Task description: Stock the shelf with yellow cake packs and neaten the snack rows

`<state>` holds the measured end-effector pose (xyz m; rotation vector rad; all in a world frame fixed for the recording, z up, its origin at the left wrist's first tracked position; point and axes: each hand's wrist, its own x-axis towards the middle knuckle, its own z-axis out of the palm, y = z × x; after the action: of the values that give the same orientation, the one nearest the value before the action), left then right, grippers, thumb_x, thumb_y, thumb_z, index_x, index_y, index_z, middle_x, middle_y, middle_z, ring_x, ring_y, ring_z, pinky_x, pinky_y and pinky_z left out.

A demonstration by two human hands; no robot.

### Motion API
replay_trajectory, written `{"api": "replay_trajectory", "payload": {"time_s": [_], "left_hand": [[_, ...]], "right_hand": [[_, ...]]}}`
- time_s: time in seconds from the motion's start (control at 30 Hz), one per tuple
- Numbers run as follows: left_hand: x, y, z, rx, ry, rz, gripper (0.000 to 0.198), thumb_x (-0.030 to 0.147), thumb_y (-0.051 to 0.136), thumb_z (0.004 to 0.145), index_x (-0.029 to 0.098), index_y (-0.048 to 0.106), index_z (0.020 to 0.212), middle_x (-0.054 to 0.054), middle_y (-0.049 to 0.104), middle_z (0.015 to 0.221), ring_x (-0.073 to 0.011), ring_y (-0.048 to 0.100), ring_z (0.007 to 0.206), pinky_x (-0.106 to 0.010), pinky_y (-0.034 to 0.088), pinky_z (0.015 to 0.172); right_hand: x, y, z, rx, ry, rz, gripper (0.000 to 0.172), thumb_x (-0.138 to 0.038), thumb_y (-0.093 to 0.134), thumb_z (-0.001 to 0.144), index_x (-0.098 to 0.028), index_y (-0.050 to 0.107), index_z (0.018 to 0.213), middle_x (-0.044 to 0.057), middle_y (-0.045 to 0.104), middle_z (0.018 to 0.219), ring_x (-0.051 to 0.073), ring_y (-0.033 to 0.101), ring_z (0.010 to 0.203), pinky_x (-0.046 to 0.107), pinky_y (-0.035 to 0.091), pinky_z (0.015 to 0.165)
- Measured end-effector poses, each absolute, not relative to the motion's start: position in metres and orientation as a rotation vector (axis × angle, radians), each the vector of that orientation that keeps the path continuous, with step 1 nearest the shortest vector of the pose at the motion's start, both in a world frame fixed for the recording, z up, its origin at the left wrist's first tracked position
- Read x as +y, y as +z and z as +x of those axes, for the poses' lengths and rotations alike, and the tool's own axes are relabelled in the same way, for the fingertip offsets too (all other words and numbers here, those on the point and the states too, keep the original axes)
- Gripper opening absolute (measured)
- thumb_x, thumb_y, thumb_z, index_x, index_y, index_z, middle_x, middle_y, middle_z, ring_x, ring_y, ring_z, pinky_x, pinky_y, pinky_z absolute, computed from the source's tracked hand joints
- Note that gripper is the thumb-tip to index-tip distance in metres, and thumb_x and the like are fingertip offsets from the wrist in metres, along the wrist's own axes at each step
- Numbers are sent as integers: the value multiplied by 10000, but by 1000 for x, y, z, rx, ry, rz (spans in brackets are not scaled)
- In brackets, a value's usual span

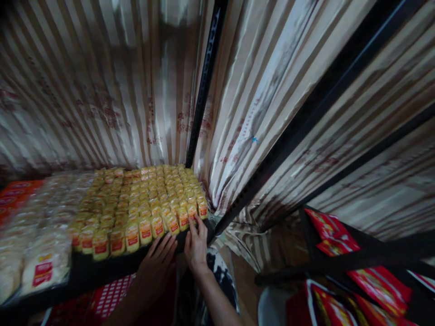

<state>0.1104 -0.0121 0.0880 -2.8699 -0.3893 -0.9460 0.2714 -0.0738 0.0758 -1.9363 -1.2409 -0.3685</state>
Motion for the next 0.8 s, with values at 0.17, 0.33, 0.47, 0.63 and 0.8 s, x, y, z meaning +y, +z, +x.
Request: {"api": "replay_trajectory", "payload": {"time_s": [0.17,0.33,0.47,0.63,0.8], "left_hand": [[-11,92,110,-347,-921,-2866,358,257,417,888,165,532,1214,-52,580,1262,-214,439,1248,-397,328,1033],[-11,97,109,-386,-894,-2901,362,271,410,894,186,526,1227,-26,554,1299,-191,414,1269,-377,296,1061],[-11,94,109,-390,-917,-2909,389,254,391,902,165,489,1267,-30,544,1310,-171,384,1291,-357,281,1080],[-14,94,102,-453,-932,-2942,364,244,402,898,162,517,1233,-42,507,1346,-180,348,1319,-351,322,1071],[-15,101,79,-584,-1031,-2904,455,242,413,885,149,423,1330,-88,482,1364,-205,330,1330,-364,370,1044]], "right_hand": [[-74,72,275,-1229,-340,-1915,483,-138,388,867,-252,449,1333,114,416,1340,254,401,1237,506,417,977],[-81,78,275,-1178,-259,-1866,399,-204,375,898,-212,505,1275,120,429,1334,254,398,1249,524,381,1009],[-80,93,270,-1195,-291,-1831,368,-241,384,910,-211,511,1254,118,453,1324,262,408,1244,527,384,1001],[-64,121,255,-1366,-388,-1725,353,-208,386,907,-220,519,1234,115,472,1314,255,424,1240,514,389,1000],[-33,144,222,-1653,-283,-1620,411,-181,377,907,-234,476,1302,95,429,1391,234,390,1290,481,386,1030]]}}
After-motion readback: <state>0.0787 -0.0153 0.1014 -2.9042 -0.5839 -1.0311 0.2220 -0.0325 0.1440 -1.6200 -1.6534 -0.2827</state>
